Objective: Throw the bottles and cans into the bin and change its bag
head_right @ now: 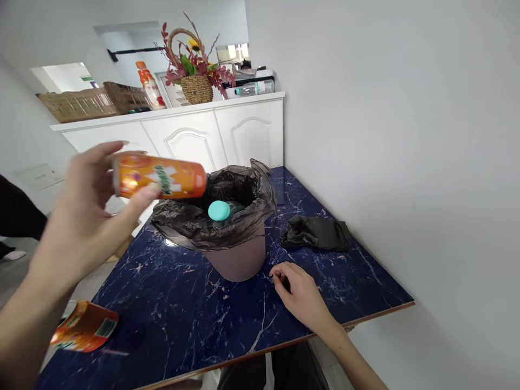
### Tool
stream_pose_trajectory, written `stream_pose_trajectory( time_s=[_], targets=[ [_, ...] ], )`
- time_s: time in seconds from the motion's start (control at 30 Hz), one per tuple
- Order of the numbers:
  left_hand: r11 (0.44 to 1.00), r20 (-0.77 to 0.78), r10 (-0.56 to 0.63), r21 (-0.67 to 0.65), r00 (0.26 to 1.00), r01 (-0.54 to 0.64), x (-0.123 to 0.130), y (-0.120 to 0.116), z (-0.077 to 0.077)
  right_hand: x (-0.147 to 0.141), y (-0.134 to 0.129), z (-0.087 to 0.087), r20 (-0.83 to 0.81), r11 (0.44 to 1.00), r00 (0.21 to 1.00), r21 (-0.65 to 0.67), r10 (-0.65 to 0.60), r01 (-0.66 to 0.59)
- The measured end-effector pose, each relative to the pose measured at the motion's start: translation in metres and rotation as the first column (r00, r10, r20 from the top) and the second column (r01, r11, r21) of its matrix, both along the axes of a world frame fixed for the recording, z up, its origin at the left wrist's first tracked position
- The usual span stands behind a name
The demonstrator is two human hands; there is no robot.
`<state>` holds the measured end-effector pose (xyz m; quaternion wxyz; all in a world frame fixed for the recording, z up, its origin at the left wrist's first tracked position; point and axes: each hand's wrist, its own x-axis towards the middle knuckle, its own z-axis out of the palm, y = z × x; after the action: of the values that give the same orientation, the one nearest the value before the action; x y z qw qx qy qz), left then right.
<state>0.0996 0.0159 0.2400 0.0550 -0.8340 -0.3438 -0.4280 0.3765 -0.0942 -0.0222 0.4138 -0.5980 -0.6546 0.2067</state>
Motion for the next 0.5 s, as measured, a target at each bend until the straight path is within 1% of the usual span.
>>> stream_pose_trajectory(
  time_s=[0.07, 0.1, 0.13, 0.17, 0.2, 0.23, 0.27, 0.33, 0.37, 0.4, 0.43, 0.47, 0.5],
  targets=[
    [0.997, -0.027, -0.043, -0.060, 0.999, 0.042, 0.005, 0.000, -0.003, 0.000, 0.000, 0.001, 0.000, 1.000, 1.000, -0.005, 0.001, -0.001],
    [0.996, -0.022, -0.058, -0.066, 0.998, 0.056, 0.004, -0.001, -0.004, 0.000, 0.000, 0.002, -0.003, 1.000, 1.000, -0.008, 0.000, 0.000],
    [0.998, -0.024, -0.048, -0.052, 0.999, 0.047, 0.002, -0.004, -0.005, 0.000, 0.000, 0.002, -0.007, 1.000, 1.000, -0.010, -0.003, 0.003],
    [0.999, -0.032, -0.008, -0.033, 0.999, 0.007, -0.003, -0.007, -0.005, 0.000, -0.001, 0.003, -0.009, 1.000, 1.000, -0.011, -0.005, 0.005],
    [0.998, -0.044, 0.062, -0.023, 0.997, -0.063, -0.010, -0.010, -0.006, 0.000, -0.001, 0.003, -0.008, 1.000, 1.000, -0.011, -0.007, 0.007],
    [0.987, -0.068, 0.156, -0.022, 0.986, -0.157, -0.020, -0.012, -0.007, 0.000, -0.001, 0.003, -0.004, 1.000, 1.000, -0.008, -0.009, 0.009],
    [0.964, -0.101, 0.259, -0.028, 0.961, -0.263, -0.033, -0.012, -0.010, 0.000, 0.000, 0.003, 0.000, 1.000, 1.000, -0.005, -0.011, 0.011],
    [0.894, -0.207, 0.430, -0.041, 0.879, -0.446, -0.069, -0.006, -0.020, 0.000, 0.000, 0.002, 0.008, 1.000, 1.000, 0.002, -0.007, 0.007],
    [0.870, -0.272, 0.461, -0.048, 0.845, -0.490, -0.093, -0.001, -0.028, 0.000, 0.000, 0.002, 0.010, 1.000, 1.000, 0.006, -0.006, 0.006],
    [0.858, -0.349, 0.452, -0.080, 0.821, -0.507, -0.118, 0.006, -0.039, 0.000, 0.000, 0.002, 0.011, 1.000, 1.000, 0.013, -0.006, 0.006],
    [0.849, -0.413, 0.432, -0.112, 0.802, -0.516, -0.145, 0.012, -0.053, 0.000, 0.000, 0.002, 0.013, 1.000, 1.000, 0.016, -0.007, 0.007],
    [0.824, -0.485, 0.424, -0.144, 0.765, -0.547, -0.172, 0.018, -0.067, 0.000, 0.000, 0.002, 0.016, 1.000, 1.000, 0.017, -0.008, 0.007],
    [0.794, -0.523, 0.422, -0.182, 0.741, -0.581, -0.196, 0.021, -0.084, -0.001, 0.000, 0.002, 0.019, 1.000, 1.000, 0.014, -0.007, 0.006]
  ],
)
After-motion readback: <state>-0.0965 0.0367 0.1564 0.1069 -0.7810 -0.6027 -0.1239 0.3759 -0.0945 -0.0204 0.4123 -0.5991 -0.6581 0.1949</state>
